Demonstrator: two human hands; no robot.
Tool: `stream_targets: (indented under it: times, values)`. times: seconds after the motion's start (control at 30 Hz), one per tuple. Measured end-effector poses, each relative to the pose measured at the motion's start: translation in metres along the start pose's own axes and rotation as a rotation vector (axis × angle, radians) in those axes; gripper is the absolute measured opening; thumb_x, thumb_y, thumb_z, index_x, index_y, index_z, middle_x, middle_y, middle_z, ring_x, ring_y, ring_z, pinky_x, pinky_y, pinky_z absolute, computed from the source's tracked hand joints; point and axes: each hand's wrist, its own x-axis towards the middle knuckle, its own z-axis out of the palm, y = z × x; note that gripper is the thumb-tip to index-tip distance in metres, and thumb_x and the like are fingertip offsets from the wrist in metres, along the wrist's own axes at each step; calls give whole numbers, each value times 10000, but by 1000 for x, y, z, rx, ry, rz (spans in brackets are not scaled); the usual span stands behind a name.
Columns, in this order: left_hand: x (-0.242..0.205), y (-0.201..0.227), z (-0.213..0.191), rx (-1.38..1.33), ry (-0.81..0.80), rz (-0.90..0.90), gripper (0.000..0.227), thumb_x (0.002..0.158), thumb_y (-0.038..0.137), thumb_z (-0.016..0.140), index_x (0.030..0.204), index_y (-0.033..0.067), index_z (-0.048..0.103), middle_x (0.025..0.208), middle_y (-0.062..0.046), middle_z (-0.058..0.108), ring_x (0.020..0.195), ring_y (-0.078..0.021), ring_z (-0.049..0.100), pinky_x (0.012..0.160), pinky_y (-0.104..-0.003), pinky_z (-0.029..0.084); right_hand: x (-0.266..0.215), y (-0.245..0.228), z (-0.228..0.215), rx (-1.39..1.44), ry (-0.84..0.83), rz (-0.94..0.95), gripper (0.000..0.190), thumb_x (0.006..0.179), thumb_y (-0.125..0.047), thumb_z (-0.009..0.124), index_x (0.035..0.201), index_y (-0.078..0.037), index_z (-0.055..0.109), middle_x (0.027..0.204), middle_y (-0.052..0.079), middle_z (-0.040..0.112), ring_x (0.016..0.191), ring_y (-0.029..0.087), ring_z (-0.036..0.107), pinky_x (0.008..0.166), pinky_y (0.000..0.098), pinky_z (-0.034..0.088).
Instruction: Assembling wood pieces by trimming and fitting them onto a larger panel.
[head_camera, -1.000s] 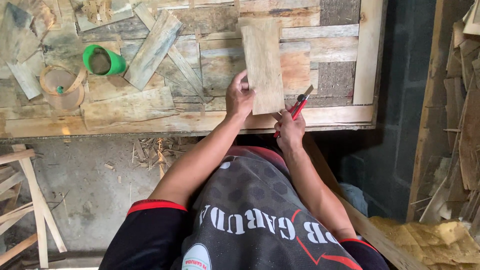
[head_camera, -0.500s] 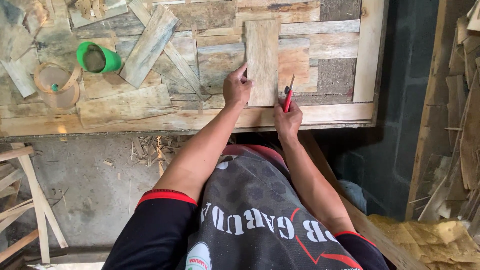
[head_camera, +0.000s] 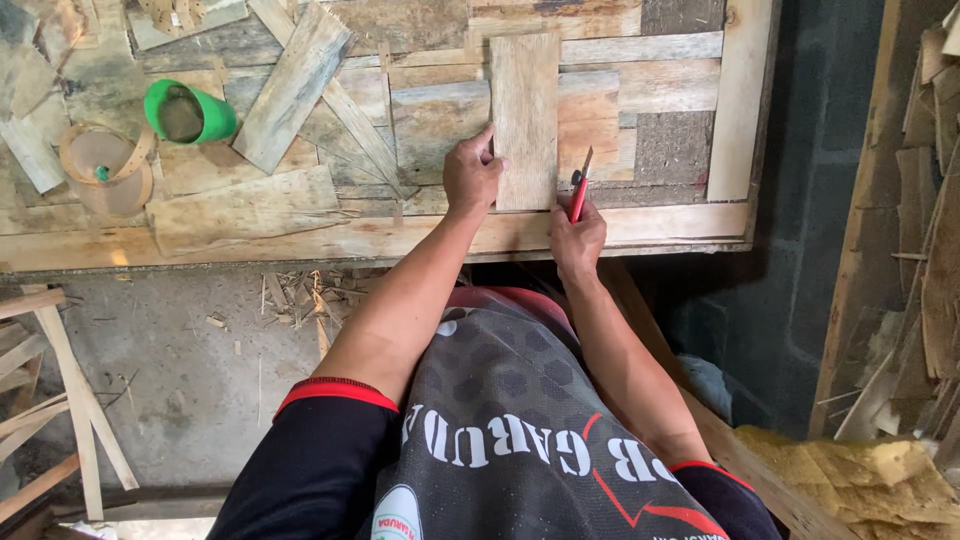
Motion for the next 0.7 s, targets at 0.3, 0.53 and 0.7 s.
stream_targets:
  times: [0.3,0.53,0.7]
  values:
    - [-4,11,-3,3,-11,-60,624,732,152,873,1324,236,694,855,-3,768,727,-151,713,703,-337,580,15,-51,-9,-305,99,-173,192,923,-147,729,1034,8,754,779,88,723,676,155,654,631,332,536]
    - [-4,14,-6,49,3,-14,630,710,152,895,1310,209,711,824,-54,748,734,-191,697,712,-372,562,73,-65,9,-396,38,-241,205,860,-149,711,1003,-16,771,774,113,753,690,169,715,648,324,560]
    - [-6,13,-7,28,9,3,634,708,152,892,1312,196,705,813,-66,744,732,-207,703,712,-370,561,80,-79,21,-486,60,-115,209,803,-255,785,895,-67,787,754,120,756,683,236,726,672,376,555]
